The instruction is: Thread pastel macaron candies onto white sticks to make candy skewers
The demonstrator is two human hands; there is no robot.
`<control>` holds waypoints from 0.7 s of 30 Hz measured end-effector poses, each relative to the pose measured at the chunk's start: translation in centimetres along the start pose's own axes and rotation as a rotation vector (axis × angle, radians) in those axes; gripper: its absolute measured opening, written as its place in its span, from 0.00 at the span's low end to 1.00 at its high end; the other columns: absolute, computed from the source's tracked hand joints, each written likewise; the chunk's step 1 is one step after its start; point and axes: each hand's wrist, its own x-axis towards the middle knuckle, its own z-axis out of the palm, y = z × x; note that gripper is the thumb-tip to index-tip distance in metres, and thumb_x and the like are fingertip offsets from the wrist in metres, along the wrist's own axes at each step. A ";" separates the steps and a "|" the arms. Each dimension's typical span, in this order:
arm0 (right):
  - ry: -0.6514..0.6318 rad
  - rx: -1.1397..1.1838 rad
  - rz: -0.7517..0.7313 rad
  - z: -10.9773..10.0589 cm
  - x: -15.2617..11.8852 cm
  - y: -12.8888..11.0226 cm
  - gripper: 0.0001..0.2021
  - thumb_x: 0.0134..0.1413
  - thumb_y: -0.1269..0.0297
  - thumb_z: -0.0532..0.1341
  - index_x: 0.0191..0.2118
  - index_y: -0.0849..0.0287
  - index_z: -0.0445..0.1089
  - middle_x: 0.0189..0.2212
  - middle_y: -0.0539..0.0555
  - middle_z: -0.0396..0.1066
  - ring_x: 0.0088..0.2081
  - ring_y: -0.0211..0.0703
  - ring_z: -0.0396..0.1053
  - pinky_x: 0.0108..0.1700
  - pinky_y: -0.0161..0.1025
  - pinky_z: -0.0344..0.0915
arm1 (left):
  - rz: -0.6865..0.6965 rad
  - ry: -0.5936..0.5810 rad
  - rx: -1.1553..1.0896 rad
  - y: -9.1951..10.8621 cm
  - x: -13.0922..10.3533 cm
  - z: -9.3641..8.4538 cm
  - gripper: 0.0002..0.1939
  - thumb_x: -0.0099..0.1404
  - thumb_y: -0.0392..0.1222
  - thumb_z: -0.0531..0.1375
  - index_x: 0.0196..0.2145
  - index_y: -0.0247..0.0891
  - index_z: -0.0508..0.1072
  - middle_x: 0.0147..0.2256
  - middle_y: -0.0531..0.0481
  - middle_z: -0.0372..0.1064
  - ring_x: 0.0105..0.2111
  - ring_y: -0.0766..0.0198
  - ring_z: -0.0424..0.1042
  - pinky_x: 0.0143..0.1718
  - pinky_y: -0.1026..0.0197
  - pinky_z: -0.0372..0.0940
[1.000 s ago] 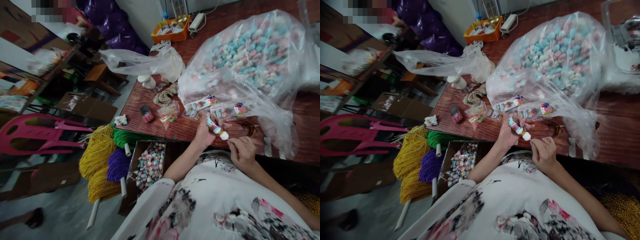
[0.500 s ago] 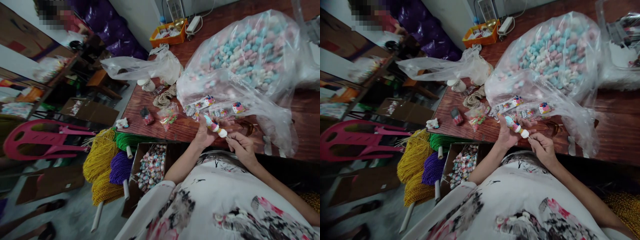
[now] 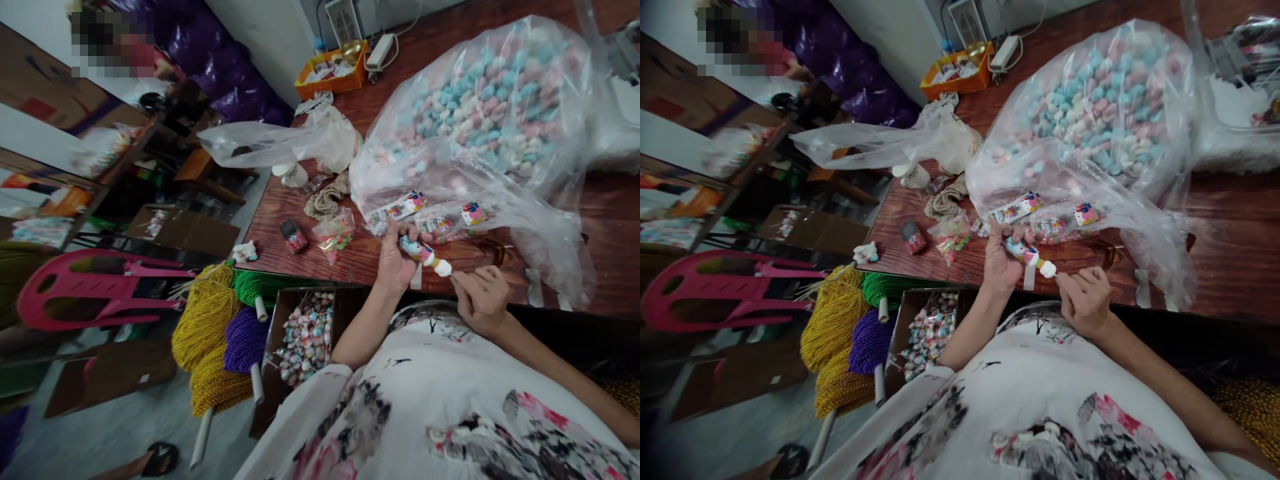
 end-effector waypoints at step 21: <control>-0.181 0.922 0.789 1.2 2.4 -3.3 0.14 0.61 0.56 0.59 0.26 0.57 0.63 0.16 0.44 0.57 0.19 0.31 0.53 0.23 0.33 0.50 | -0.085 -0.105 0.093 -2.3 -0.9 -0.3 0.23 0.59 0.53 0.68 0.23 0.39 0.59 0.20 0.60 0.56 0.18 0.73 0.60 0.36 0.61 0.71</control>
